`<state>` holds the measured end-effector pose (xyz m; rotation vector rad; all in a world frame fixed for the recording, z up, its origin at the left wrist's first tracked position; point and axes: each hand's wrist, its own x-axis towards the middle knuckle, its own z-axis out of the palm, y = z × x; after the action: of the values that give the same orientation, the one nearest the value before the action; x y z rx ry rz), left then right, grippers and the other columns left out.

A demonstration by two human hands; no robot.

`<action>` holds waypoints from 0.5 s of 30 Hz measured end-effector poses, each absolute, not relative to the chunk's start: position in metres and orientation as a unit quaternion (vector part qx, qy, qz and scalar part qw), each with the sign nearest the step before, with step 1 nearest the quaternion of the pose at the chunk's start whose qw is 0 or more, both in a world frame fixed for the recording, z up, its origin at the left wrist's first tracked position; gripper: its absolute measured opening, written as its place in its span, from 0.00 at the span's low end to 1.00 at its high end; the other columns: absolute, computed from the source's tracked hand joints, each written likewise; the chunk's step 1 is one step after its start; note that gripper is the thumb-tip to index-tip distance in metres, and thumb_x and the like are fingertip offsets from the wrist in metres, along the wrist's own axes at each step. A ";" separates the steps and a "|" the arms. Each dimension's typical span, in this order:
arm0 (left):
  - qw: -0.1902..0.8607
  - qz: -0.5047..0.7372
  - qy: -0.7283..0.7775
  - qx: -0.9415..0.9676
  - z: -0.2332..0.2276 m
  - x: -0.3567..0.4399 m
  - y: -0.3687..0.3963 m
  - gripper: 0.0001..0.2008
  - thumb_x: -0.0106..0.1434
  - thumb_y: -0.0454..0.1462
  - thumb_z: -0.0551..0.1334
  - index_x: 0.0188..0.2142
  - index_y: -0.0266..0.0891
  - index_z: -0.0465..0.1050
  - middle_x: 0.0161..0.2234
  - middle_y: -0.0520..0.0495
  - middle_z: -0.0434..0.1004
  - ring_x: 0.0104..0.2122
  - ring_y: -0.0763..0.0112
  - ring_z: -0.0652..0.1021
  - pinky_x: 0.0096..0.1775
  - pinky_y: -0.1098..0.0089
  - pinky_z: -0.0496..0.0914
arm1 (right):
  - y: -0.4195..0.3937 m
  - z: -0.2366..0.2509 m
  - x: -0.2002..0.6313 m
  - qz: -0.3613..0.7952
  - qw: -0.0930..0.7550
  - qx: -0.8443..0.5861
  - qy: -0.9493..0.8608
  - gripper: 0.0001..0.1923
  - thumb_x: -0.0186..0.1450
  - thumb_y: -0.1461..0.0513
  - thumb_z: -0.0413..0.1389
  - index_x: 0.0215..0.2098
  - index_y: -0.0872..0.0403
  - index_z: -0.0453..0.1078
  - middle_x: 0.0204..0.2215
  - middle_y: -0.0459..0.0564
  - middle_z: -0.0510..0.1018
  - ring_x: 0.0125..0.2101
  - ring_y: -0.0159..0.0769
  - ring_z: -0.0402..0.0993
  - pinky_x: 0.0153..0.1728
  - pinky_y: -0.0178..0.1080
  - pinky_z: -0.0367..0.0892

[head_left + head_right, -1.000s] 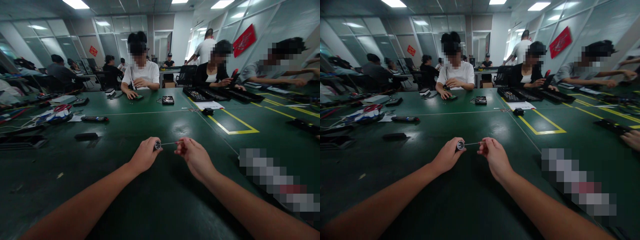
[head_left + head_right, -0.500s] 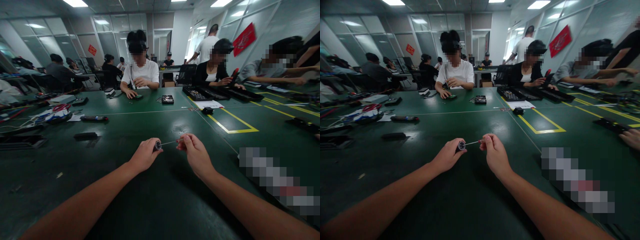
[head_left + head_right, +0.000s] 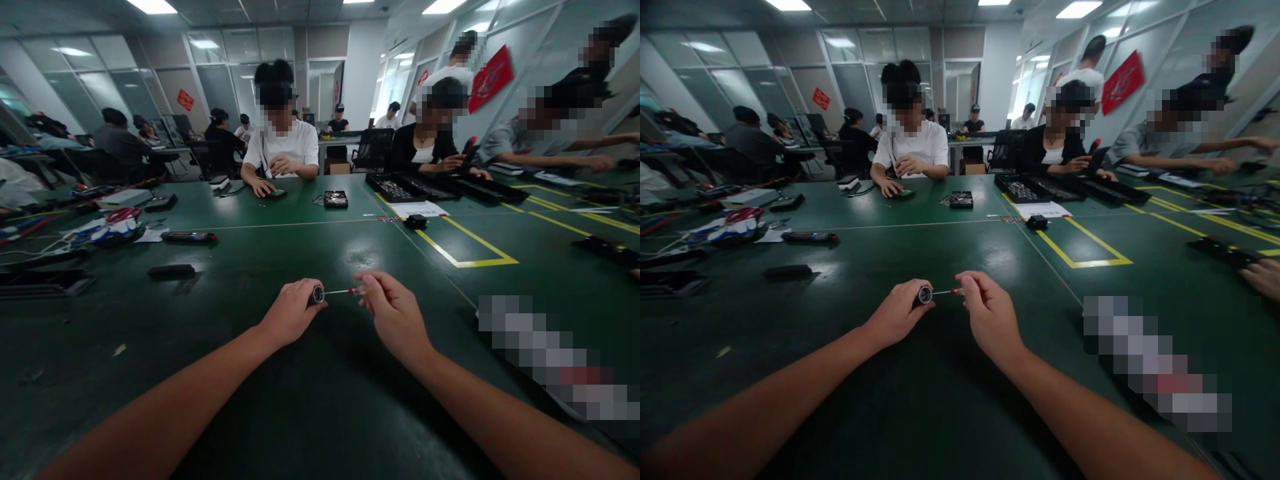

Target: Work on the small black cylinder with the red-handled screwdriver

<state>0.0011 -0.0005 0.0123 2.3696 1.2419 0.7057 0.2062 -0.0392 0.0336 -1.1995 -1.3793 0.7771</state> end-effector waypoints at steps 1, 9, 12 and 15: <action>0.183 0.252 0.443 0.841 0.013 0.001 -0.001 0.07 0.68 0.35 0.63 0.45 0.39 0.69 0.42 0.48 0.75 0.42 0.62 0.75 0.49 0.57 0.67 | -0.039 0.033 0.206 0.327 0.553 -0.500 -0.581 0.14 0.70 0.51 0.54 0.43 0.52 0.74 0.29 0.48 0.78 0.28 0.36 0.72 0.29 0.39 0.67; 0.172 0.256 0.437 0.845 0.009 0.000 0.001 0.07 0.68 0.34 0.63 0.45 0.39 0.68 0.42 0.48 0.76 0.43 0.62 0.75 0.49 0.57 0.67 | -0.040 0.031 0.208 0.318 0.519 -0.508 -0.610 0.20 0.73 0.48 0.49 0.39 0.51 0.75 0.24 0.45 0.73 0.24 0.35 0.68 0.26 0.39 0.62; 0.172 0.252 0.435 0.847 0.008 0.000 0.001 0.07 0.68 0.34 0.63 0.45 0.39 0.68 0.42 0.47 0.76 0.43 0.62 0.75 0.48 0.57 0.67 | -0.040 0.031 0.207 0.312 0.536 -0.503 -0.602 0.15 0.71 0.50 0.53 0.42 0.51 0.74 0.30 0.48 0.78 0.29 0.37 0.73 0.31 0.40 0.67; 0.169 0.244 0.439 0.848 0.008 0.001 0.000 0.07 0.68 0.35 0.64 0.45 0.40 0.68 0.43 0.47 0.76 0.44 0.61 0.75 0.49 0.56 0.67 | -0.040 0.031 0.204 0.324 0.559 -0.483 -0.592 0.13 0.70 0.52 0.54 0.44 0.51 0.72 0.34 0.50 0.80 0.34 0.40 0.76 0.37 0.42 0.70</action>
<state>0.0010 0.0004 0.0083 2.4100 1.2487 0.6948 0.2043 -0.0400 0.0313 -1.1384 -1.3950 0.7642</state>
